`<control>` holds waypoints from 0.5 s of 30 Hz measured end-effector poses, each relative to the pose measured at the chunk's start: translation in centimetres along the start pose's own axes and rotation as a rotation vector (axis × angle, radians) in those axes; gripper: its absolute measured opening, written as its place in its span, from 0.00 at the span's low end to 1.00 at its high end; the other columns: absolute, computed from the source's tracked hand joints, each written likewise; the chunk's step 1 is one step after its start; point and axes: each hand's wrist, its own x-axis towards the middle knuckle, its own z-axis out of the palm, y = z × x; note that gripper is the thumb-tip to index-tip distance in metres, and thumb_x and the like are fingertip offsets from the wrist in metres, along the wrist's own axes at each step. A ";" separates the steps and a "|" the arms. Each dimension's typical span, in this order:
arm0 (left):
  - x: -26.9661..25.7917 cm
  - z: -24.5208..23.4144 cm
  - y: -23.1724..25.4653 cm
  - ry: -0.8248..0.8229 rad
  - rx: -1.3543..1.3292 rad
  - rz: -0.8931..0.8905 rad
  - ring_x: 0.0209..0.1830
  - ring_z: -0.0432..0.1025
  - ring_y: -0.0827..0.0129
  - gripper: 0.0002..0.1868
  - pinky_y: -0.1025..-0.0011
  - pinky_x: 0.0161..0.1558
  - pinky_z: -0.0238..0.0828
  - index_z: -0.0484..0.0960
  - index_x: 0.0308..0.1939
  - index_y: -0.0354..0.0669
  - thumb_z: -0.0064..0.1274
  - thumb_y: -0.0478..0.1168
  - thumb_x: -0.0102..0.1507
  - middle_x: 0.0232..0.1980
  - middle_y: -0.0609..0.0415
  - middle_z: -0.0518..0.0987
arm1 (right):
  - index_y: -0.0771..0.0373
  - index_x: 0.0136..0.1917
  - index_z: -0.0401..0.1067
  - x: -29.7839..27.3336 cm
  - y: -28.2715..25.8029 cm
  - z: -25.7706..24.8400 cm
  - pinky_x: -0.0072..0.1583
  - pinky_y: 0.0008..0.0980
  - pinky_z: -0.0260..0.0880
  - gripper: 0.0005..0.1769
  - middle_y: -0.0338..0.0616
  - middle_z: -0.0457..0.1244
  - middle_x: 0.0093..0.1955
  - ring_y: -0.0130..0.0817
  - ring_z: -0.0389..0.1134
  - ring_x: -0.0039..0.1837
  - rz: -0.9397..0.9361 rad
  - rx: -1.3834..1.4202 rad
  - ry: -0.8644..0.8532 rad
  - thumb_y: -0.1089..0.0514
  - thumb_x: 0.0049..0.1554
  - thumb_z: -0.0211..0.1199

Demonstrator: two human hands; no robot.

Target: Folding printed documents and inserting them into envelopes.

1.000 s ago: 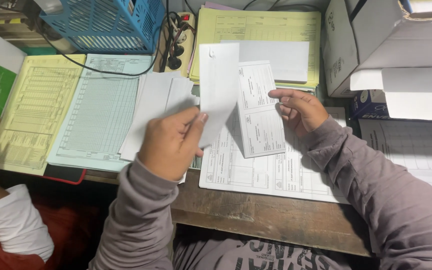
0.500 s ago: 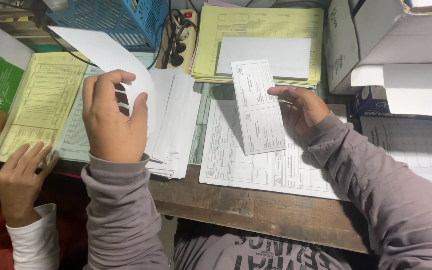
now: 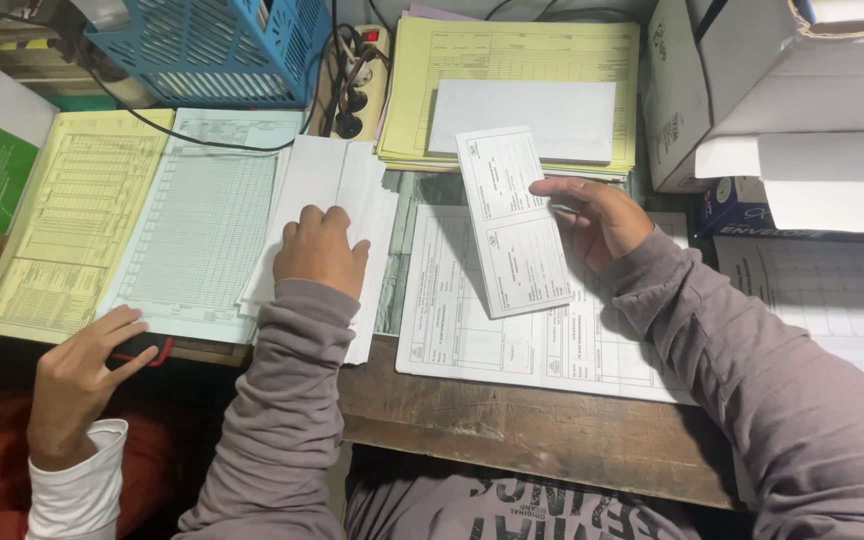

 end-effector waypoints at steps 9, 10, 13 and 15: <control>-1.9 -3.1 5.2 0.110 -0.526 0.438 0.33 0.73 0.55 0.14 0.64 0.30 0.71 0.74 0.42 0.37 0.48 0.44 0.60 0.37 0.46 0.72 | 0.74 0.55 0.65 -0.9 -0.4 0.5 0.37 0.15 0.64 0.20 0.41 0.59 0.35 0.18 0.58 0.34 -0.054 -0.039 -0.046 0.71 0.48 0.52; -1.6 -3.0 5.7 0.105 -0.532 0.446 0.33 0.73 0.55 0.14 0.64 0.30 0.71 0.74 0.42 0.37 0.48 0.44 0.60 0.37 0.46 0.72 | 0.74 0.55 0.65 -1.5 -1.9 1.3 0.37 0.15 0.64 0.20 0.41 0.59 0.35 0.18 0.58 0.34 -0.055 -0.043 -0.036 0.71 0.48 0.52; -1.0 -2.1 6.9 -0.182 -0.757 0.404 0.38 0.74 0.55 0.21 0.66 0.34 0.73 0.73 0.46 0.34 0.47 0.48 0.59 0.42 0.42 0.74 | 0.72 0.53 0.67 -2.8 -4.4 3.0 0.38 0.16 0.67 0.18 0.42 0.61 0.38 0.20 0.61 0.36 -0.058 -0.096 -0.016 0.73 0.48 0.54; -0.4 -0.8 7.6 -0.172 -0.952 0.330 0.40 0.74 0.58 0.23 0.69 0.37 0.74 0.70 0.47 0.36 0.51 0.50 0.57 0.43 0.45 0.74 | 0.67 0.53 0.68 -2.6 -4.4 2.7 0.41 0.20 0.73 0.17 0.44 0.64 0.44 0.22 0.65 0.40 -0.084 -0.188 0.030 0.71 0.48 0.58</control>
